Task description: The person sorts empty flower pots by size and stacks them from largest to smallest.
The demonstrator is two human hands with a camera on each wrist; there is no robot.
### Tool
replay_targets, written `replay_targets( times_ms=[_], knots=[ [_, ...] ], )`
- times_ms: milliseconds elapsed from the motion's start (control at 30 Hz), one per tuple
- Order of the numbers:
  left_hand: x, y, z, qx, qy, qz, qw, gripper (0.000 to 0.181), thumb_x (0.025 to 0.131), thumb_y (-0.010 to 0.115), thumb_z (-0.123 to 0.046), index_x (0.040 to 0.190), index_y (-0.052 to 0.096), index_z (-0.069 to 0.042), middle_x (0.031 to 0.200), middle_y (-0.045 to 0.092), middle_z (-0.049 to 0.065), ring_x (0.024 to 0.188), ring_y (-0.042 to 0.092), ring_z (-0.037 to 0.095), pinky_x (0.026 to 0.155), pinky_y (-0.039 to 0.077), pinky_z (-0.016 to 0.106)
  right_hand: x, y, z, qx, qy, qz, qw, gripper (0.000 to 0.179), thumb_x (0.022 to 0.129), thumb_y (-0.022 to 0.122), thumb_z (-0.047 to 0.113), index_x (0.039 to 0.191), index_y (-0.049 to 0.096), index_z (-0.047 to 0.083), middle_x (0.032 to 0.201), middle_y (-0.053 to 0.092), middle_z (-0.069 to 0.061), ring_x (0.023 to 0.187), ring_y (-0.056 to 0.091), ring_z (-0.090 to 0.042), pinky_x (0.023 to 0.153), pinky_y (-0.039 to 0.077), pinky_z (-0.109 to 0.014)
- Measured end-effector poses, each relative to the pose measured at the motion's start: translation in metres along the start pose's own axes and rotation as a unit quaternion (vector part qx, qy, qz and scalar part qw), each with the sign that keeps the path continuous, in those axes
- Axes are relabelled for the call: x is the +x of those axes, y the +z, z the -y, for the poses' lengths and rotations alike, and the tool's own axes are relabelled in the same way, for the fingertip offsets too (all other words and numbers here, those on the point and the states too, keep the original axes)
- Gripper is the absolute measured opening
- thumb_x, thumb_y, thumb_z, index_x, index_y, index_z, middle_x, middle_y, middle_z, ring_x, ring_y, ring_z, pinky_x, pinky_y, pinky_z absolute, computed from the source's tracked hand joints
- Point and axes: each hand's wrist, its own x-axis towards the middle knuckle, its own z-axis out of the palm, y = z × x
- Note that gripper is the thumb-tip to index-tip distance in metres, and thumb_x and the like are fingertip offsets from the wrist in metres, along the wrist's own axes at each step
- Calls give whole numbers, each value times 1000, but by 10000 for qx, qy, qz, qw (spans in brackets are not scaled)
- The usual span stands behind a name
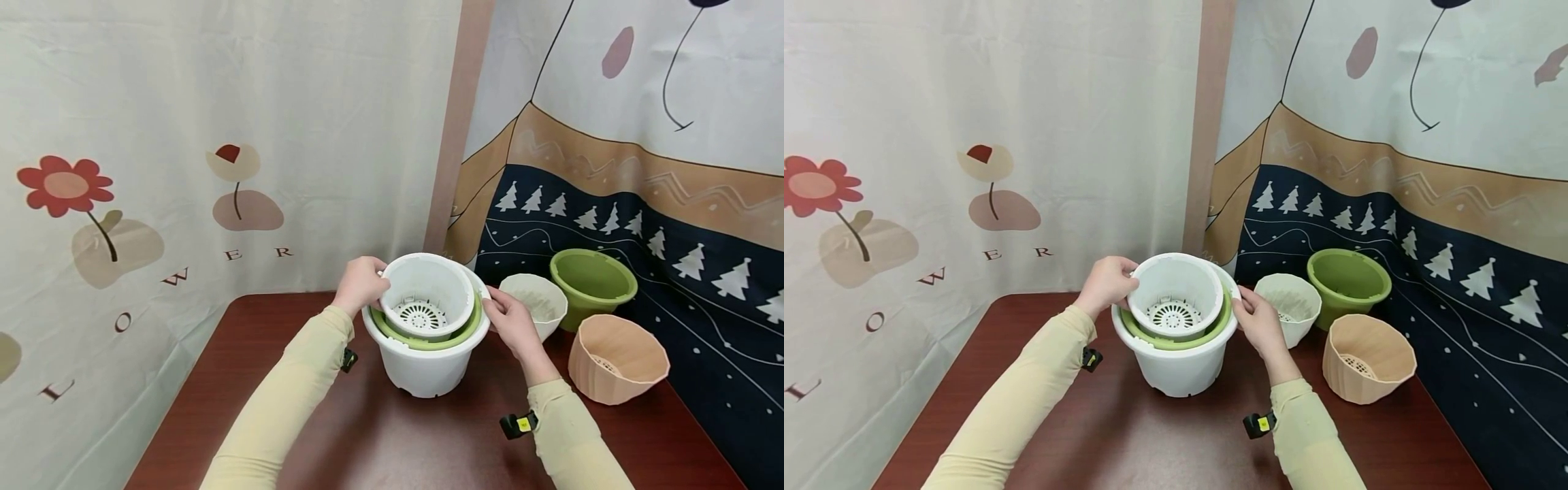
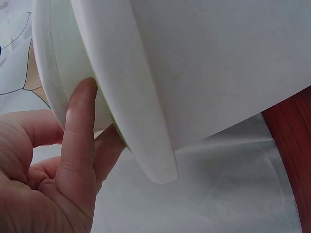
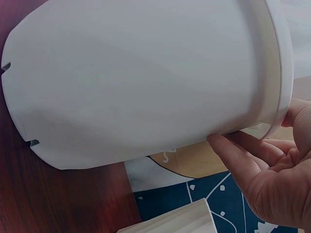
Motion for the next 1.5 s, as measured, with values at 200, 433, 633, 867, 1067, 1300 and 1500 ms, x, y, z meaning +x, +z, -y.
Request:
replay_targets(
  times_ms=[200,433,633,867,1067,1300,1500],
  knots=[
    [0,3,-1,204,-51,15,9998,39,85,54,5,123,63,8,107,68,24,57,69,22,46,58,28,0,0,1,-9,12,-4,10000,49,105,49,17,149,39,-3,139,52,-26,119,57,-30,89,56,-34],
    [-1,5,-2,295,-201,68,9993,41,87,54,4,127,61,8,113,66,25,59,69,22,46,58,27,-1,0,2,0,101,-23,9999,49,105,49,17,149,40,-1,140,51,-25,121,56,-32,92,55,-39],
    [-2,5,-3,260,-249,96,9993,40,87,55,5,127,60,8,113,65,25,57,69,22,46,58,27,0,0,1,7,96,-16,10000,49,105,49,17,149,40,-1,141,50,-25,121,56,-31,92,55,-37],
    [-3,6,-5,249,-291,121,9992,39,86,55,6,124,62,8,111,66,25,56,68,22,47,58,27,-1,0,1,78,139,-8,9999,49,105,48,16,150,39,-1,142,50,-25,121,55,-32,93,54,-38],
    [-3,6,-4,307,-254,128,9991,39,87,56,4,126,61,7,113,65,24,55,67,20,47,58,26,-1,0,1,49,112,-24,9999,49,105,48,17,150,39,-2,142,50,-25,121,55,-31,92,55,-36],
    [-4,4,-3,407,-187,148,9989,37,91,58,1,127,61,6,112,66,24,51,65,17,47,57,26,-1,1,1,67,37,-5,10000,48,105,48,16,149,39,-2,141,50,-25,121,55,-31,91,56,-36],
    [-5,4,-1,416,-117,148,9990,36,92,60,-1,128,61,5,104,67,21,50,64,16,47,57,26,-2,1,2,65,11,3,10000,49,105,48,16,150,38,-3,141,49,-27,120,55,-31,88,56,-30]
  ],
)
